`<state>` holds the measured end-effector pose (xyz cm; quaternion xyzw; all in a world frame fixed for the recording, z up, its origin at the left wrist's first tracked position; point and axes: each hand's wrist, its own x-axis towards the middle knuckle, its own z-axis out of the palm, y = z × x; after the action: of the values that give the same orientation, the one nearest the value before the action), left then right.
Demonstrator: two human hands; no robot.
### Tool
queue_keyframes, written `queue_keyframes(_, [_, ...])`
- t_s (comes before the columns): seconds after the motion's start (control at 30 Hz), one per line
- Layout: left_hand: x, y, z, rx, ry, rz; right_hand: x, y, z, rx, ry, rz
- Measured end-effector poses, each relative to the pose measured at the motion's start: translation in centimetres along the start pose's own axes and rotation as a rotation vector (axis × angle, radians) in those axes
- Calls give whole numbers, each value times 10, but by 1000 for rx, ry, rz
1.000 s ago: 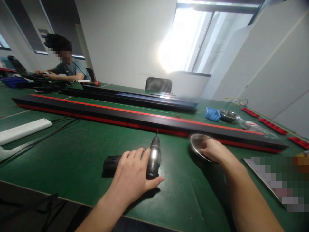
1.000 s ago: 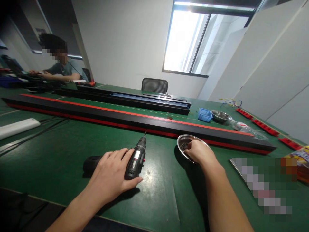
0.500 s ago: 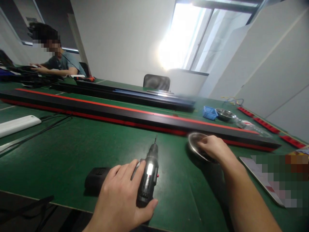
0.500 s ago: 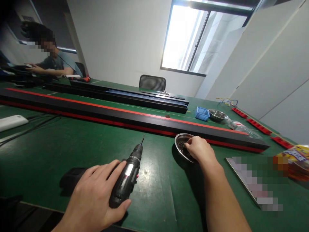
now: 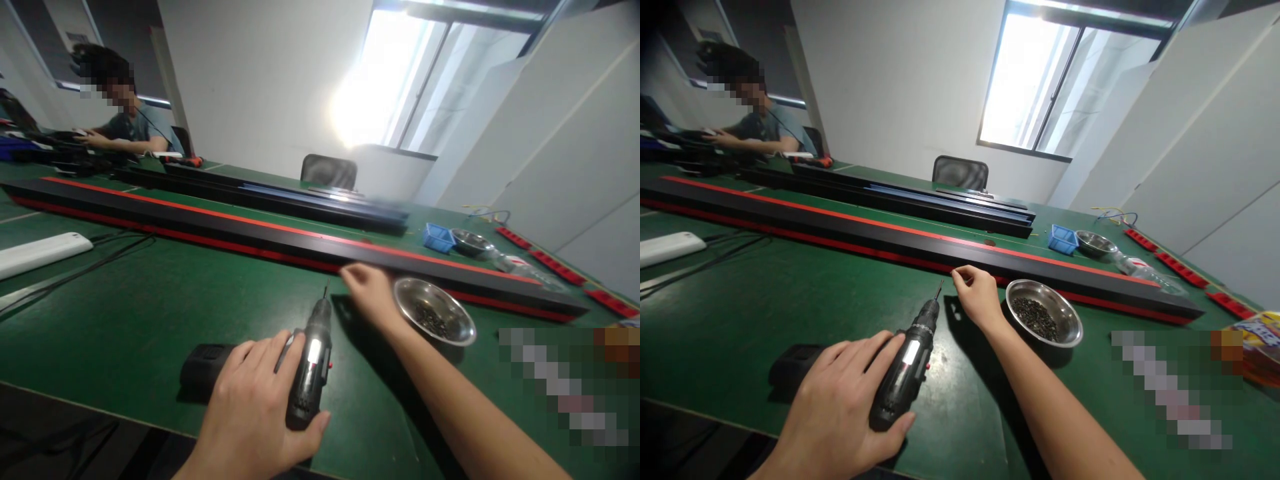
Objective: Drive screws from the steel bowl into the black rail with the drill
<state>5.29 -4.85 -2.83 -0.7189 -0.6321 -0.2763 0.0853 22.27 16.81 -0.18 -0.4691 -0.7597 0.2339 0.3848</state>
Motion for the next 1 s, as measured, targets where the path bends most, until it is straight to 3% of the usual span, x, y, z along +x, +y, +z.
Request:
queue_keyframes(0.2, [-2, -1, 0, 4, -6, -1, 16, 24, 31, 159, -48, 204])
queue_keyframes(0.4, [-2, 1, 0, 23, 25, 8, 13, 26, 34, 96, -130, 128])
queue_keyframes(1.0, [-1, 1, -2, 15, 37, 16, 10, 20, 28, 40, -136, 101])
